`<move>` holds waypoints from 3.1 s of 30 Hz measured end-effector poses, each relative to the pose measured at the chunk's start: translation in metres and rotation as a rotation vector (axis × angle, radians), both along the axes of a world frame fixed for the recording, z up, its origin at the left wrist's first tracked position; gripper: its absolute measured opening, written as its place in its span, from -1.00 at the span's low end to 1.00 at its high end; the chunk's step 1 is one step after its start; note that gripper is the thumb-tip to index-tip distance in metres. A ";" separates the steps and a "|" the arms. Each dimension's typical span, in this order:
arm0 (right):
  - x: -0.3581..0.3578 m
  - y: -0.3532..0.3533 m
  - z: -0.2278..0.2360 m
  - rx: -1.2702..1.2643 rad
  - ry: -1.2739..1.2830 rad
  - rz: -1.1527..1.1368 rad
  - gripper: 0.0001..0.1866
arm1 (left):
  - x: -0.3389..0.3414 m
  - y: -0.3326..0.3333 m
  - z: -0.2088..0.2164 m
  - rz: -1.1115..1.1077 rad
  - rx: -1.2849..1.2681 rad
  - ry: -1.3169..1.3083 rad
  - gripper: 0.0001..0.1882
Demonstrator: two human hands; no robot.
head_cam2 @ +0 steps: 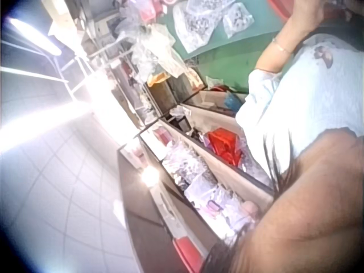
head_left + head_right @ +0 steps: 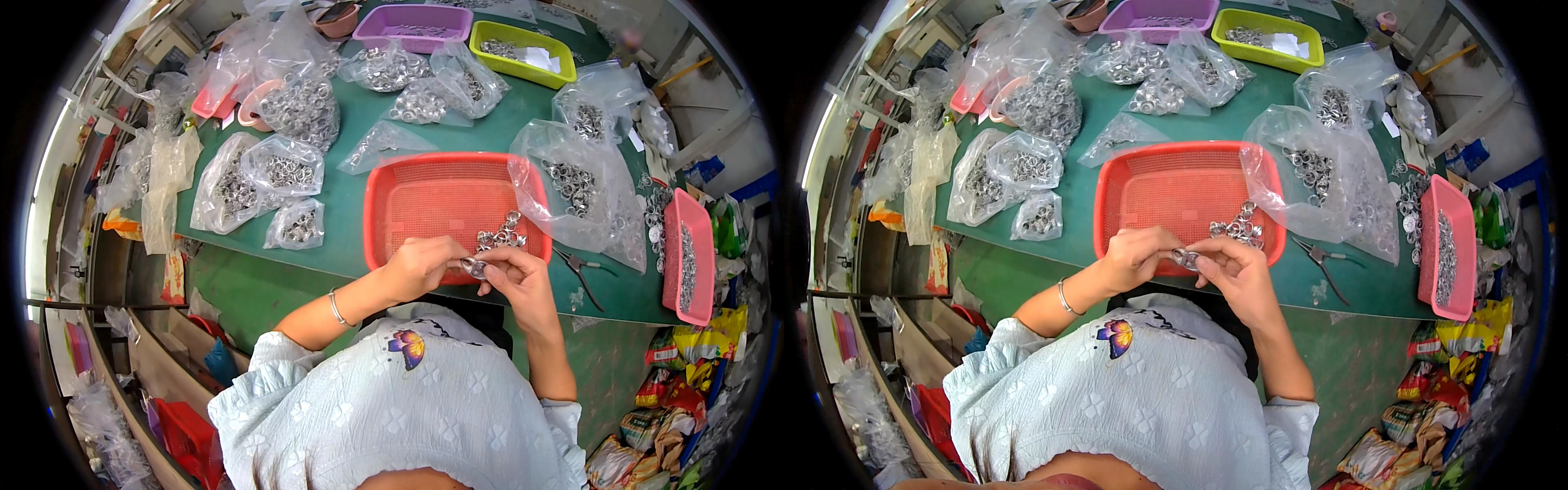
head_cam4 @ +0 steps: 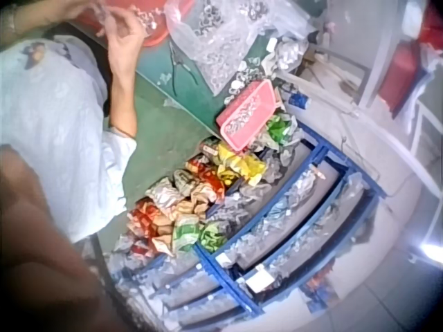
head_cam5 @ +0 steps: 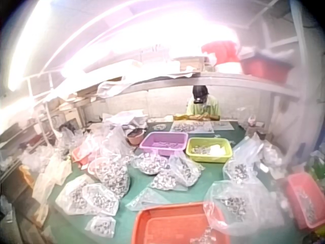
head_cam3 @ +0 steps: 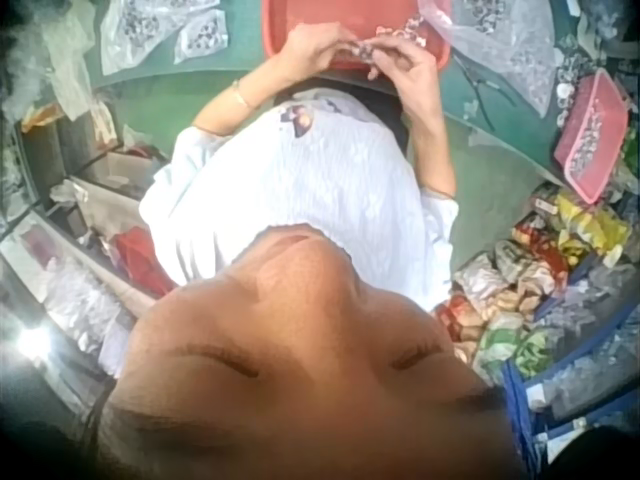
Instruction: The person assembles small metal hardware components, likely snap fasteners, at a workbench. They pick up individual parts from a red tray and plastic bags, use pliers to manipulate and join the pieces, and place the finished units back into the tray. The workspace is cluttered with numerous bags of parts and other tools.
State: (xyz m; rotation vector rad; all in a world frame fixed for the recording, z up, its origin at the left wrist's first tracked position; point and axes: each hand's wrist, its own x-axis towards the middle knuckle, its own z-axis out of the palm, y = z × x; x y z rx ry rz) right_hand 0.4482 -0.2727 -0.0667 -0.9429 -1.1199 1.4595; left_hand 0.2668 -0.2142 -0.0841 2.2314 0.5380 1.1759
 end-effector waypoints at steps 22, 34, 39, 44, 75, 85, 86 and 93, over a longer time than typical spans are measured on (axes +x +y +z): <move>-0.018 -0.002 -0.001 0.155 -0.346 -0.241 -0.87 | 0.001 -0.007 0.009 -0.030 -0.935 -0.099 -0.90; -0.013 -0.001 0.016 0.153 -0.405 -0.121 -0.88 | 0.000 -0.010 -0.005 -0.157 -1.188 -0.260 -0.89; -0.008 0.003 0.009 0.132 -0.342 -0.110 -0.87 | 0.007 -0.014 -0.010 -0.091 -0.747 -0.248 -0.88; -0.015 0.002 0.008 0.163 -0.260 -0.205 -0.85 | 0.007 -0.015 0.006 -0.027 -0.695 -0.185 -0.85; -0.017 0.003 0.006 0.067 -0.084 -0.177 -0.85 | 0.022 -0.019 -0.012 0.270 -0.174 -0.209 -0.87; -0.021 0.004 0.011 0.212 -0.320 -0.271 -0.88 | 0.021 -0.021 -0.003 0.200 -0.414 -0.314 -0.84; -0.021 0.004 0.010 0.180 -0.263 -0.240 -0.88 | 0.021 -0.021 -0.002 0.166 -0.513 -0.346 -0.84; -0.022 0.002 0.020 -0.025 -0.235 -0.133 -0.90 | 0.016 -0.015 -0.005 0.262 -0.215 -0.227 -0.84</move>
